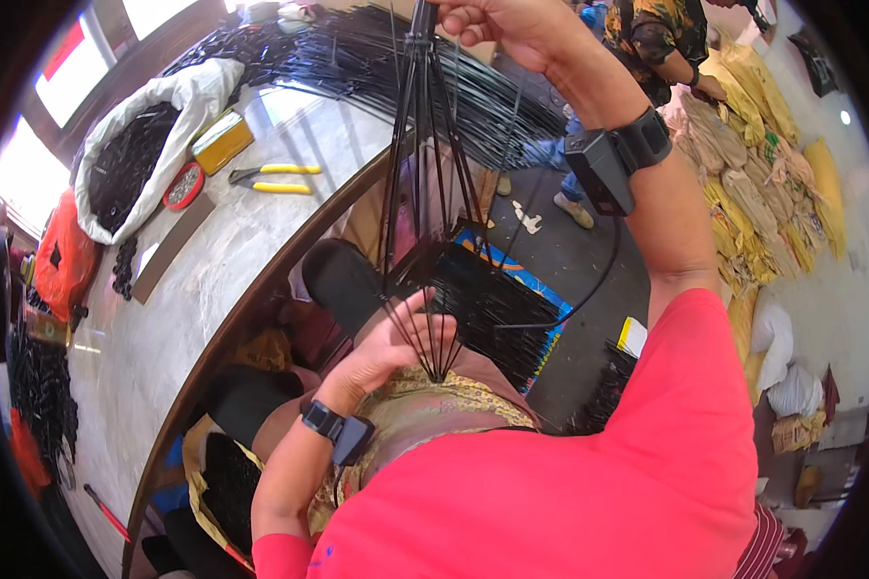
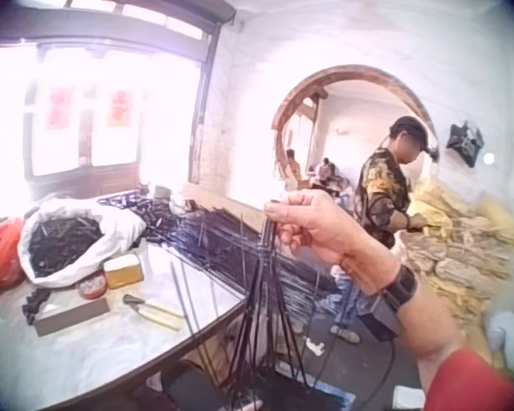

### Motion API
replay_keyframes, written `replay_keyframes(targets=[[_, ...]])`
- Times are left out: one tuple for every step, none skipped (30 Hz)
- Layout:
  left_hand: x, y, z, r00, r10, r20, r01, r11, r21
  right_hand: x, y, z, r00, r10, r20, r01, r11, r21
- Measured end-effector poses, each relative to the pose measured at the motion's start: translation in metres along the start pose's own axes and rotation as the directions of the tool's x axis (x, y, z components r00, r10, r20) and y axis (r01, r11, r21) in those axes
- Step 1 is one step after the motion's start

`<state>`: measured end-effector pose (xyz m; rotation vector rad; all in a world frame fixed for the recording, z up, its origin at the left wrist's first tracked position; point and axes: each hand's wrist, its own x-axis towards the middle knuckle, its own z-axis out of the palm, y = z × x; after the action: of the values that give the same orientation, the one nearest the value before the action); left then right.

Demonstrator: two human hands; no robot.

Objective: Assemble umbrella frames and ribs in a factory setting.

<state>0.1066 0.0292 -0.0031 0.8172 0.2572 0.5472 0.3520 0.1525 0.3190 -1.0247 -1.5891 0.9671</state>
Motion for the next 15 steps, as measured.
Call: replay_keyframes(targets=[[0.002,0.000,0.009,0.999,-0.033,0.025,0.031,0.998,0.055,-0.001,-0.004,-0.005,1.000,0.001,-0.013,-0.001,1.000,-0.005],[0.004,0.002,0.015,0.997,-0.066,0.047,0.060,0.992,0.110,-0.001,-0.006,-0.009,0.995,-0.056,-0.086,0.058,0.998,0.024],[0.007,0.008,0.024,0.995,-0.077,0.062,0.069,0.991,0.113,-0.003,-0.009,-0.016,0.980,-0.110,-0.165,0.119,0.992,0.046],[0.009,0.017,0.033,0.995,-0.099,-0.022,0.102,0.973,0.209,-0.004,-0.012,-0.022,0.948,-0.187,-0.259,0.195,0.981,0.009],[0.010,0.026,0.043,0.988,-0.112,-0.108,0.140,0.944,0.300,-0.007,-0.014,-0.030,0.945,-0.182,-0.272,0.190,0.982,0.003],[0.012,0.040,0.053,0.974,-0.042,-0.221,0.125,0.920,0.373,-0.018,-0.023,-0.044,0.902,-0.257,-0.347,0.236,0.966,-0.103],[0.013,0.047,0.049,0.947,0.083,-0.309,0.099,0.842,0.530,-0.024,-0.026,-0.052,0.858,-0.326,-0.398,0.269,0.944,-0.193],[0.013,0.055,0.042,0.925,0.186,-0.331,0.050,0.804,0.593,-0.030,-0.030,-0.059,0.767,-0.385,-0.513,0.270,0.919,-0.286],[0.014,0.061,0.033,0.895,0.284,-0.345,0.011,0.758,0.652,-0.038,-0.029,-0.067,0.658,-0.442,-0.610,0.250,0.892,-0.376],[0.014,0.069,0.028,0.883,0.329,-0.335,-0.006,0.722,0.692,-0.046,-0.023,-0.086,0.567,-0.545,-0.617,0.328,0.837,-0.438],[0.014,0.079,0.024,0.871,0.372,-0.322,-0.022,0.684,0.730,-0.057,-0.018,-0.108,0.464,-0.639,-0.613,0.394,0.769,-0.503],[0.015,0.087,0.019,0.864,0.386,-0.323,0.016,0.620,0.784,-0.072,-0.018,-0.120,0.399,-0.713,-0.576,0.400,0.701,-0.591],[0.016,0.093,0.008,0.875,0.384,-0.294,0.059,0.520,0.852,-0.085,-0.016,-0.124,0.330,-0.800,-0.501,0.433,0.600,-0.672],[0.018,0.097,0.002,0.884,0.392,-0.254,0.076,0.416,0.906,-0.099,-0.014,-0.126,0.259,-0.873,-0.414,0.455,0.488,-0.745],[0.021,0.101,0.001,0.892,0.398,-0.214,0.093,0.300,0.949,-0.106,-0.012,-0.101,0.256,-0.883,-0.393,0.332,0.462,-0.822]])
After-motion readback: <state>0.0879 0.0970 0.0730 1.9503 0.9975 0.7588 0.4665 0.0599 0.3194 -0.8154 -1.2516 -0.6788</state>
